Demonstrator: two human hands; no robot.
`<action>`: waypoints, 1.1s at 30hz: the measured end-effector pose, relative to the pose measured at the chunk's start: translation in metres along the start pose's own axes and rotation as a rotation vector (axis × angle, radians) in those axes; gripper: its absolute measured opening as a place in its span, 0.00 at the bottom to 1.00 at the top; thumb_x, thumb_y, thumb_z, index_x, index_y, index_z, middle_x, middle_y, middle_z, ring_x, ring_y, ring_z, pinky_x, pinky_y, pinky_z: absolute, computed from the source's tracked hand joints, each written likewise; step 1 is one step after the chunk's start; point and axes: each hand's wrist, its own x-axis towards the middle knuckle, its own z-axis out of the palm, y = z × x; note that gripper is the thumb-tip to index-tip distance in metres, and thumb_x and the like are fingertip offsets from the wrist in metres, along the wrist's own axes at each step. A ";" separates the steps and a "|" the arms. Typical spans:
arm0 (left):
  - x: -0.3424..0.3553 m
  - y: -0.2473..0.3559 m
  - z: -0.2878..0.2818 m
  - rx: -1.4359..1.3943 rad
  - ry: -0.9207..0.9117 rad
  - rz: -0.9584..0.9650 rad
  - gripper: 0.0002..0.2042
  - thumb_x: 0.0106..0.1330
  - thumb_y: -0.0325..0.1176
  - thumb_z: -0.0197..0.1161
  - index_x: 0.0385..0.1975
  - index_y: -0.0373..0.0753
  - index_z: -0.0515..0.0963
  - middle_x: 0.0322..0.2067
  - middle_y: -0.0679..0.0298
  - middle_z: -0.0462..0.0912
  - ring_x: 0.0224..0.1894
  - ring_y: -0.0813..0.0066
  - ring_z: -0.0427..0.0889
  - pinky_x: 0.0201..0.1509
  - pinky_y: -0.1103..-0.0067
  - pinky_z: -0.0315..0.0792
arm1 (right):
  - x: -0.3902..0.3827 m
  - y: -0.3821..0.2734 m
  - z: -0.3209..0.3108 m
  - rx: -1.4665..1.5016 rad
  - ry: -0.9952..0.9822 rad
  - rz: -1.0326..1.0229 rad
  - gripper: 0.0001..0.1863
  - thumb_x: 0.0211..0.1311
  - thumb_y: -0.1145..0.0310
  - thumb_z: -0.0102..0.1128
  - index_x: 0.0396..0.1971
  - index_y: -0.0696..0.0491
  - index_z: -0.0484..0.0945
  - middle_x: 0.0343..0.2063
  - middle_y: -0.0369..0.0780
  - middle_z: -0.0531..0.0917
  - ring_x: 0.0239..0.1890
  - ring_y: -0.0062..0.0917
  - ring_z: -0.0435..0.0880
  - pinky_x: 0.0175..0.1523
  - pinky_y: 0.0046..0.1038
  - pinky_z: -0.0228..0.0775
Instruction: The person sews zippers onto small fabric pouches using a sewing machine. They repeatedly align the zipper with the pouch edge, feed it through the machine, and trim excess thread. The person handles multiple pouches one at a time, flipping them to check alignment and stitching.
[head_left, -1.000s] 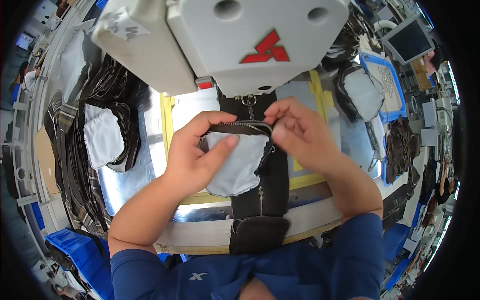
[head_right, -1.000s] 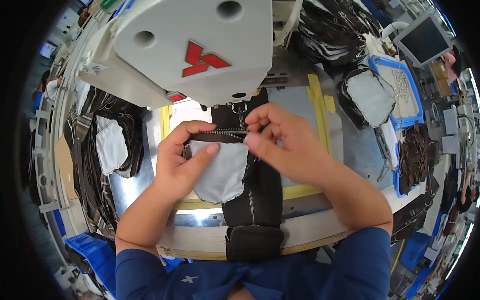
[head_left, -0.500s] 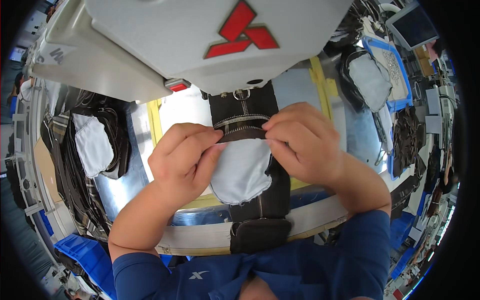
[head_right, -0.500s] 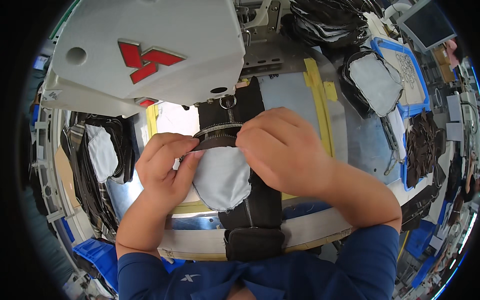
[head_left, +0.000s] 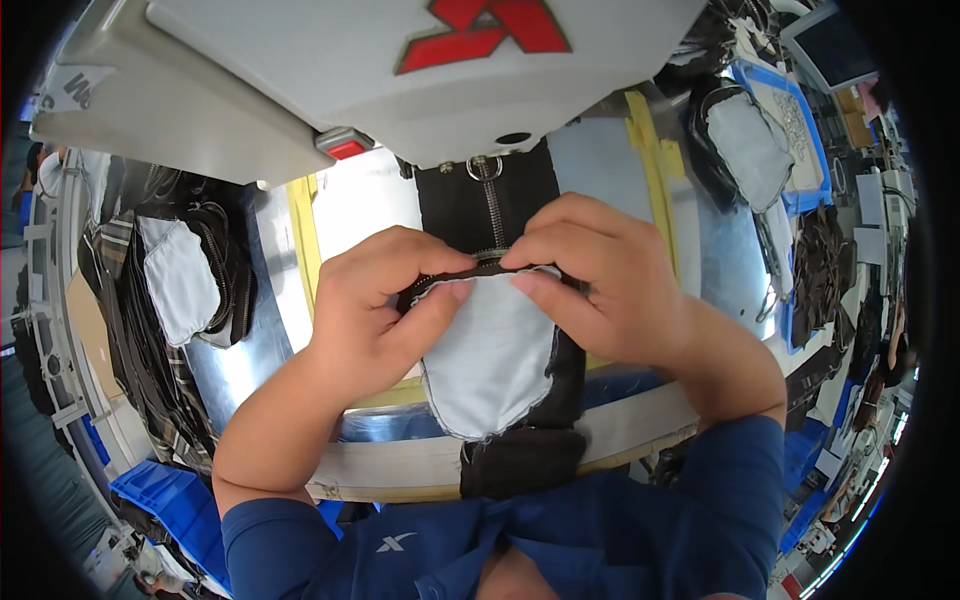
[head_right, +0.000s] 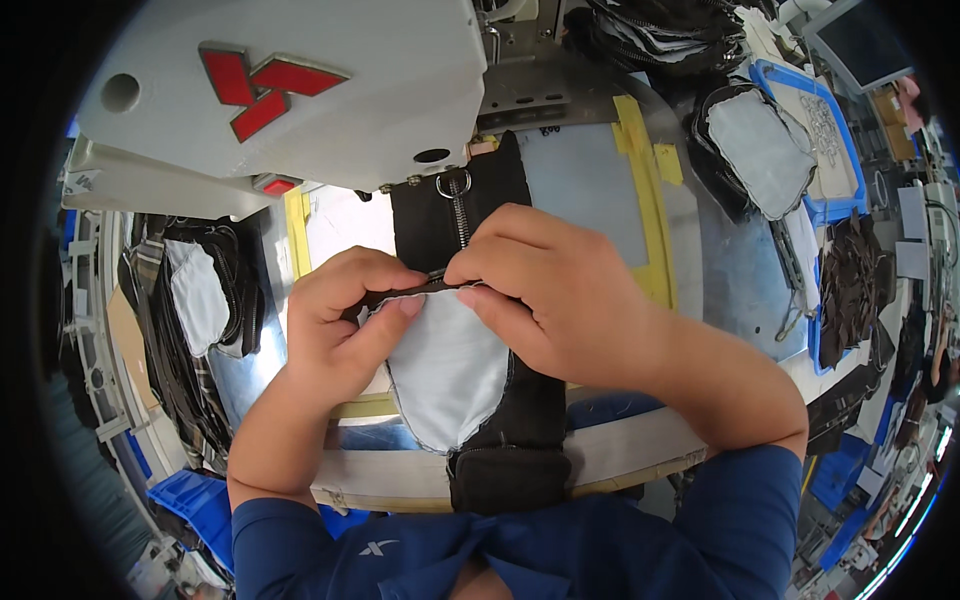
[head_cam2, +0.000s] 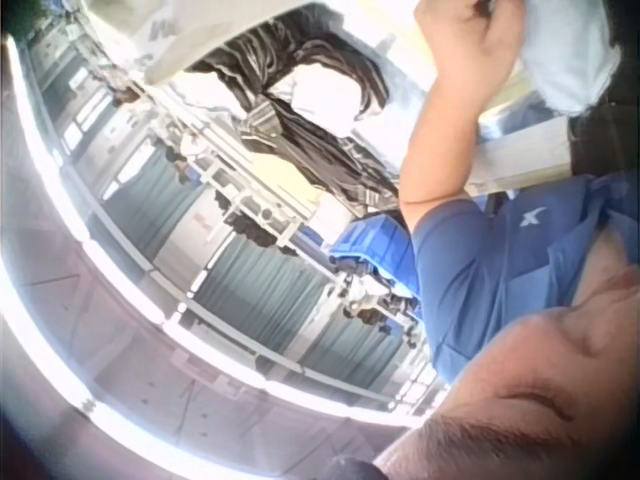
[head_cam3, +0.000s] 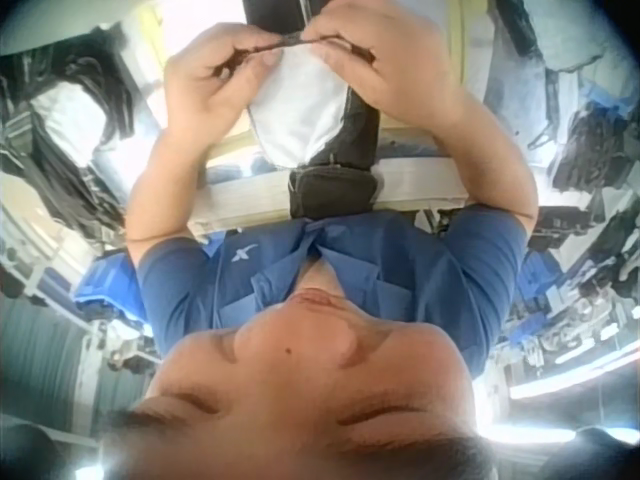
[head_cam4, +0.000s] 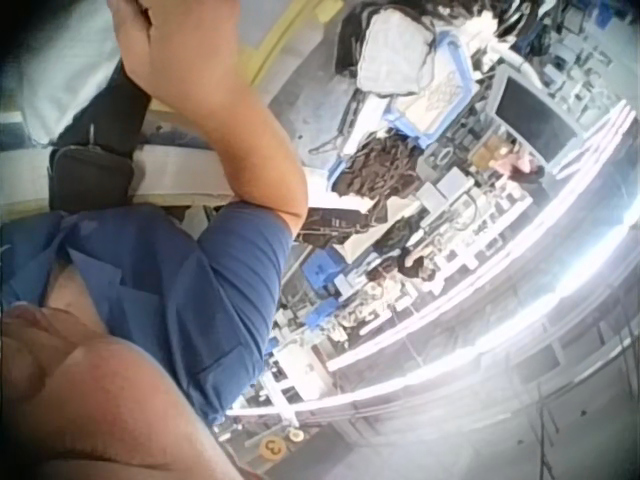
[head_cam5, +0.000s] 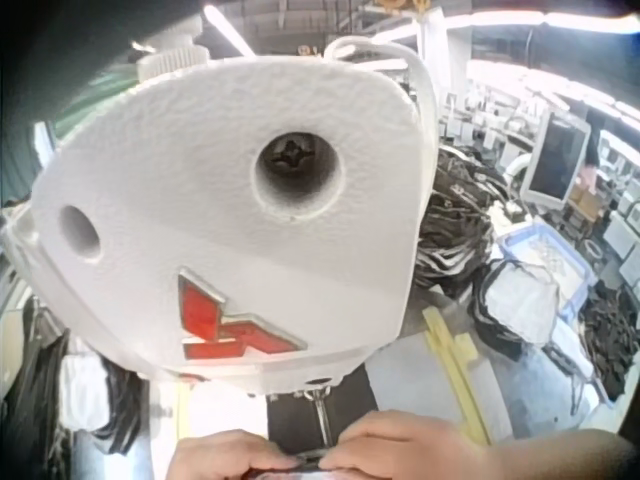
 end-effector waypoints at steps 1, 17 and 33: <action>0.000 0.000 0.002 -0.016 0.008 -0.001 0.09 0.61 0.20 0.73 0.41 0.32 0.88 0.37 0.55 0.89 0.35 0.64 0.87 0.40 0.74 0.79 | 0.000 0.001 0.001 -0.004 -0.006 -0.003 0.09 0.62 0.76 0.73 0.41 0.53 0.86 0.36 0.39 0.83 0.33 0.35 0.84 0.37 0.34 0.78; 0.001 0.000 0.006 0.094 0.008 0.098 0.09 0.59 0.23 0.77 0.39 0.34 0.89 0.34 0.55 0.90 0.33 0.65 0.90 0.37 0.76 0.82 | 0.001 0.007 0.005 -0.007 0.001 -0.072 0.10 0.56 0.79 0.77 0.38 0.55 0.88 0.34 0.40 0.87 0.32 0.29 0.85 0.33 0.29 0.76; -0.001 0.007 0.007 0.012 0.010 -0.098 0.05 0.63 0.24 0.74 0.37 0.34 0.88 0.30 0.59 0.89 0.29 0.73 0.85 0.32 0.78 0.76 | 0.004 0.008 0.010 0.067 -0.017 0.000 0.05 0.67 0.69 0.69 0.39 0.54 0.85 0.33 0.40 0.85 0.31 0.36 0.83 0.36 0.35 0.76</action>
